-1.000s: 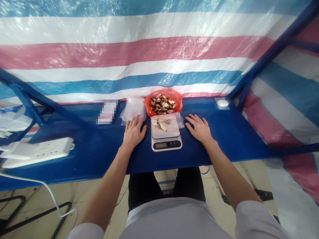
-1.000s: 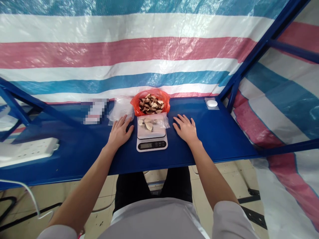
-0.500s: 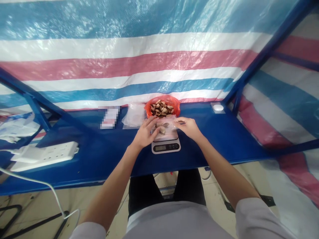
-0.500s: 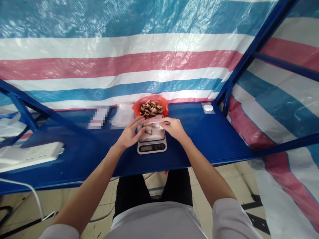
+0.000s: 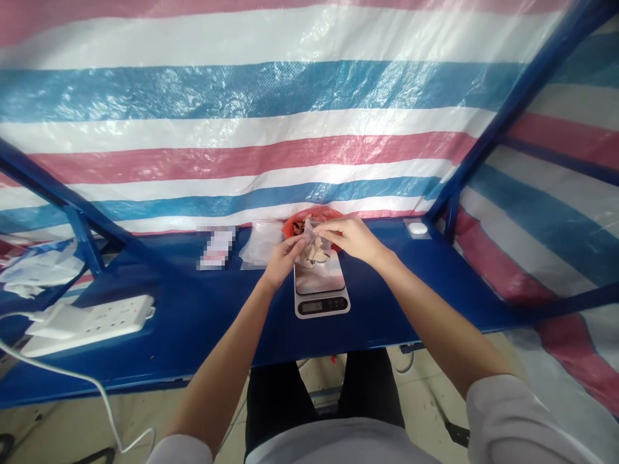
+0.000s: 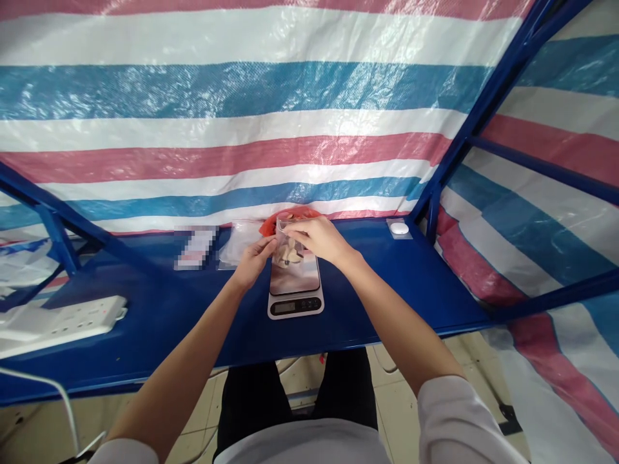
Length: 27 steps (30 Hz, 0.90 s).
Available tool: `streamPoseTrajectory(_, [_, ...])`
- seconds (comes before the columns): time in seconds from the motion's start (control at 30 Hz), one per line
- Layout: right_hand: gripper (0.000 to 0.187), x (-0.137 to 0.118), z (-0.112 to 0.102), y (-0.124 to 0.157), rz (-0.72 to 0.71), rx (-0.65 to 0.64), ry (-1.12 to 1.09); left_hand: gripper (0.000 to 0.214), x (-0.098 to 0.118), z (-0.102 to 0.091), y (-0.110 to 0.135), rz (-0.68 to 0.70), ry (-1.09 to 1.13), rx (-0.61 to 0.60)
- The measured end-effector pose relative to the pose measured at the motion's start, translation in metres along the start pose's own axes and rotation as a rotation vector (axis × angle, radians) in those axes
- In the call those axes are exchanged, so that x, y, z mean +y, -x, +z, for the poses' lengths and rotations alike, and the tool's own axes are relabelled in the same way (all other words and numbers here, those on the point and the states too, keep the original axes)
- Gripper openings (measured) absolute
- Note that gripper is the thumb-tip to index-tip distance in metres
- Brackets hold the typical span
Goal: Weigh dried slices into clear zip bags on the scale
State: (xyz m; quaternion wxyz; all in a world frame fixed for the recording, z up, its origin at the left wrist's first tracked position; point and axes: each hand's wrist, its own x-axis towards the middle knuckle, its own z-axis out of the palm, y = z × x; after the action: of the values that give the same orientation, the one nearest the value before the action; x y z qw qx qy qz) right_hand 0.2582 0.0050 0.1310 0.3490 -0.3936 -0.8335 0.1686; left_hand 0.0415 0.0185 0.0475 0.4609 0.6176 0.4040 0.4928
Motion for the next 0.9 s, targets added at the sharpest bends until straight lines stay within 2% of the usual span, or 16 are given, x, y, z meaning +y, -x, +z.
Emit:
streamPoseTrajectory(0.17, [0.022,-0.005,-0.003,0.003,-0.031,0.041,-0.070,0.043,0.009,0.002,0.007,0.001,0.116,0.033])
streamPoseTrajectory(0.3, [0.024,-0.007,-0.006,0.011,0.040,0.023,-0.153,0.045,0.014,0.008,0.013,0.046,0.127,0.062])
streamPoseTrajectory(0.43, [0.023,-0.013,-0.011,0.010,0.095,-0.033,-0.114,0.049,0.012,0.011,0.016,0.085,0.137,0.065])
streamPoseTrajectory(0.57, [0.018,-0.023,-0.014,0.002,0.067,-0.088,-0.047,0.046,0.011,0.007,0.015,0.105,0.040,0.019])
streamPoseTrajectory(0.7, [0.028,-0.030,-0.012,-0.004,0.087,-0.073,-0.127,0.046,0.012,0.007,0.022,0.227,-0.191,0.113])
streamPoseTrajectory(0.77, [0.025,-0.029,-0.010,-0.005,0.113,-0.056,-0.169,0.055,0.011,0.012,0.030,0.290,-0.336,0.138])
streamPoseTrajectory(0.87, [0.020,-0.025,-0.006,-0.004,0.151,-0.032,-0.214,0.098,0.006,0.025,0.041,0.316,-0.546,0.096])
streamPoseTrajectory(0.9, [0.020,-0.023,-0.005,-0.003,0.165,-0.029,-0.237,0.106,0.004,0.029,0.043,0.316,-0.612,0.088])
